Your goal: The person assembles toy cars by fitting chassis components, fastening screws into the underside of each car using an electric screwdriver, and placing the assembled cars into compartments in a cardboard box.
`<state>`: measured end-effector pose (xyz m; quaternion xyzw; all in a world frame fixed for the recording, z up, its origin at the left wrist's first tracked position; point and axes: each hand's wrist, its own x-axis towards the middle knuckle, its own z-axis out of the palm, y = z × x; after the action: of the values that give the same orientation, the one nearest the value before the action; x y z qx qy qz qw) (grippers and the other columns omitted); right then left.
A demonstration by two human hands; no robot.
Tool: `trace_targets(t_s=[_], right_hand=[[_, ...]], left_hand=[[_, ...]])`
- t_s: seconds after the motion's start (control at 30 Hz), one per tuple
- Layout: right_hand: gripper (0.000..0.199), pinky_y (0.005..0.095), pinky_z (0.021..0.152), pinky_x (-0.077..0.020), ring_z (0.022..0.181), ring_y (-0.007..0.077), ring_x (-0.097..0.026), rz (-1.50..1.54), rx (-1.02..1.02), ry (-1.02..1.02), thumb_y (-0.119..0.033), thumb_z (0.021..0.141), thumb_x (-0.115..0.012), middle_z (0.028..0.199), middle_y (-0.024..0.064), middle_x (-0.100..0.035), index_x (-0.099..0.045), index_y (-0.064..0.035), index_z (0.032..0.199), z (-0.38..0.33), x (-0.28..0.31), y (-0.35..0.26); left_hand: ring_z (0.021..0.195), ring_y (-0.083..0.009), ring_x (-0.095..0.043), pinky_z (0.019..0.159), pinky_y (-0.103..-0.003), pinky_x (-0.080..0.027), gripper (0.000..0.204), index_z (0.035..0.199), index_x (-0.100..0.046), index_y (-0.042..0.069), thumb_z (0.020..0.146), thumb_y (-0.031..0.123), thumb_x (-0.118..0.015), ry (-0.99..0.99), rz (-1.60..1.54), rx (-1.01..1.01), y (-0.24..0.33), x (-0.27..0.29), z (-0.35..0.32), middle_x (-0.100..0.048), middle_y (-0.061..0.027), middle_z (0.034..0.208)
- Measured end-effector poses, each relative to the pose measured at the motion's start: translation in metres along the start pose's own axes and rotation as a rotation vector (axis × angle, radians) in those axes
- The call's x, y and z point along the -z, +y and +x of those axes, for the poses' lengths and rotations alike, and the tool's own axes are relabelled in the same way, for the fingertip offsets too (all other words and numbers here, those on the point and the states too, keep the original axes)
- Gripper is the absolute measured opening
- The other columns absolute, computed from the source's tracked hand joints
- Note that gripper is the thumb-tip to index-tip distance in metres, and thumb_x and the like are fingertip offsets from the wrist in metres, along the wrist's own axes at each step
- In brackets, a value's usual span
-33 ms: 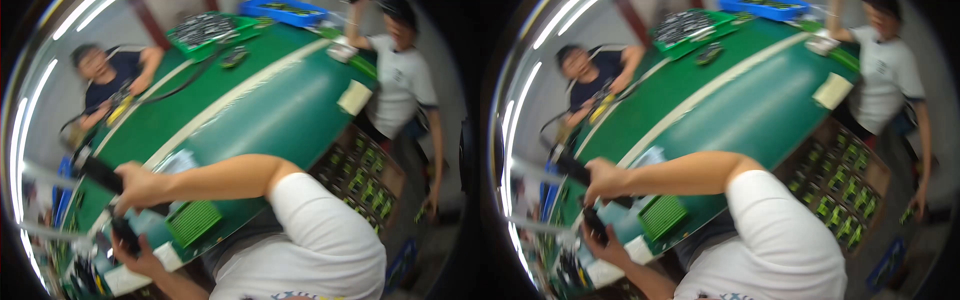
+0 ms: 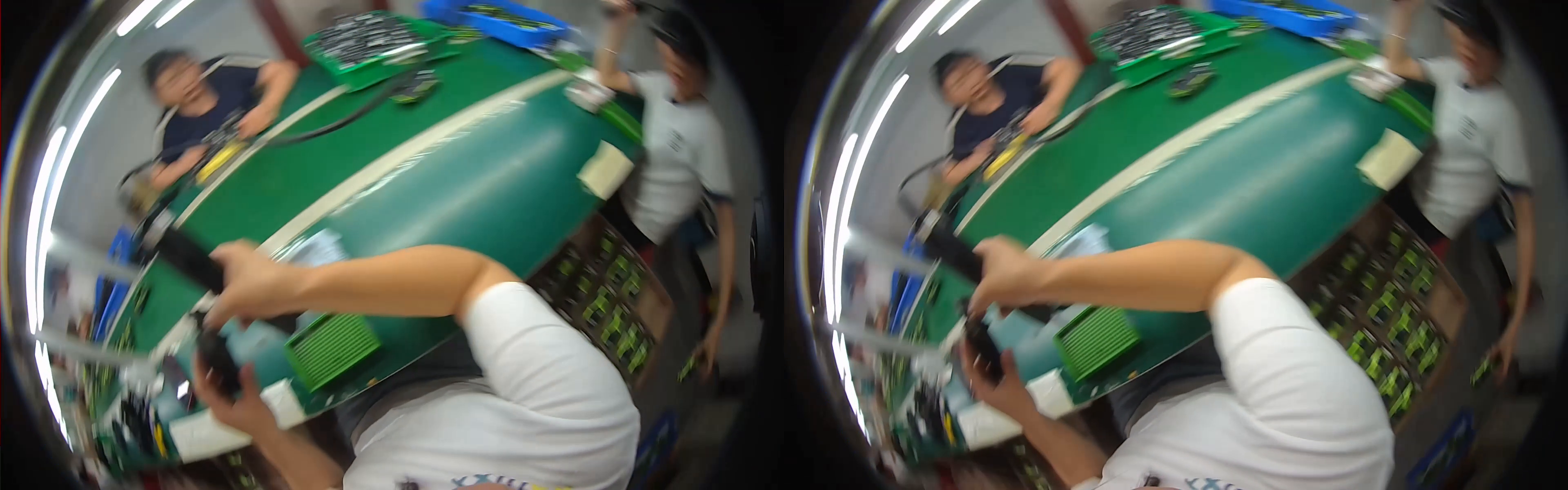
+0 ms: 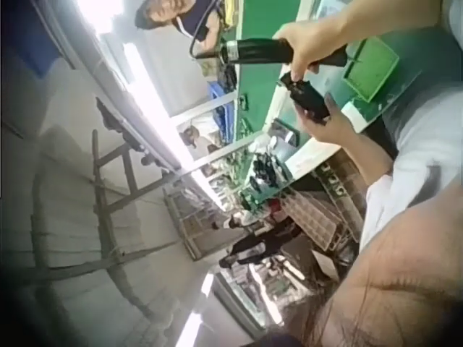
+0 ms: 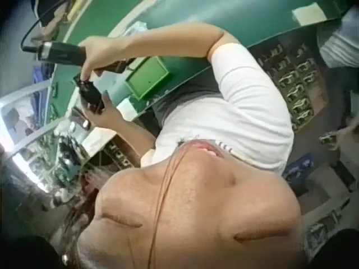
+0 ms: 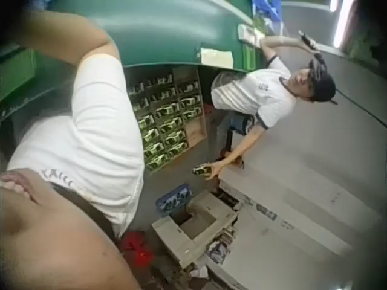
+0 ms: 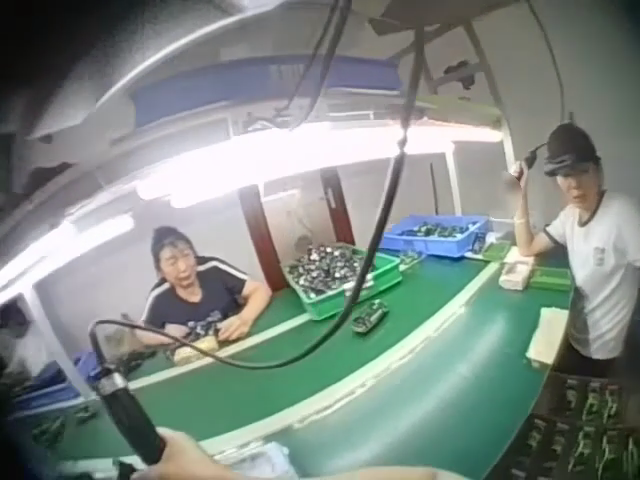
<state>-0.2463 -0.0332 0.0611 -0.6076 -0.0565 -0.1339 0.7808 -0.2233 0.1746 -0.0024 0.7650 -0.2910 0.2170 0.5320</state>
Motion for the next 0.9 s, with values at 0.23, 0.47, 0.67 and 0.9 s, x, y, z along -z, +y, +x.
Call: trace_targets(t_s=[0.23,0.47,0.67,0.9], right_hand=[[0.033,0.0254,0.046,-0.0479,0.053,0.0123,-0.059,-0.076,-0.038,0.050,-0.001,0.066,-0.077,0.071,0.0035,-0.056,-0.051,-0.0016,0.085,-0.008,0.007,-0.008],[0.032,0.0255,0.047,-0.0480,0.054,0.0123,-0.059,-0.118,-0.085,-0.001,-0.001,0.068,-0.077,0.072,0.0038,-0.057,-0.050,-0.0016,0.086,-0.003,-0.003,0.007],[0.032,0.0244,0.044,-0.0459,0.050,0.0113,-0.057,-0.054,-0.083,0.033,-0.002,0.069,-0.078,0.072,0.0051,-0.060,-0.052,-0.0008,0.088,-0.001,0.006,0.001],[0.030,0.0240,0.044,-0.0444,0.048,0.0109,-0.056,-0.051,-0.098,0.059,-0.006,0.067,-0.080,0.070,0.0056,-0.060,-0.053,-0.0014,0.081,0.002,0.012,-0.004]], left_hand=[[0.089,-0.0115,-0.058,0.075,-0.022,-0.049,0.063,0.129,-0.047,-0.003,0.075,0.005,-0.077,-0.110,-0.507,0.208,0.011,-0.008,0.002,-0.056,-0.0115,0.117],[0.073,-0.0237,-0.068,0.061,-0.032,-0.056,0.026,0.111,-0.054,-0.005,0.093,0.014,-0.057,-0.405,-0.981,0.537,-0.010,0.004,-0.009,-0.065,-0.0216,0.100],[0.071,-0.0262,-0.066,0.063,-0.035,-0.053,0.019,0.106,-0.055,-0.001,0.093,0.013,-0.057,-0.222,-1.010,0.425,-0.012,-0.008,-0.011,-0.066,-0.0208,0.099],[0.068,-0.0237,-0.066,0.059,-0.033,-0.054,0.018,0.106,-0.054,-0.001,0.095,0.013,-0.053,-0.045,-0.893,0.471,-0.029,0.001,-0.004,-0.065,-0.0213,0.099]])
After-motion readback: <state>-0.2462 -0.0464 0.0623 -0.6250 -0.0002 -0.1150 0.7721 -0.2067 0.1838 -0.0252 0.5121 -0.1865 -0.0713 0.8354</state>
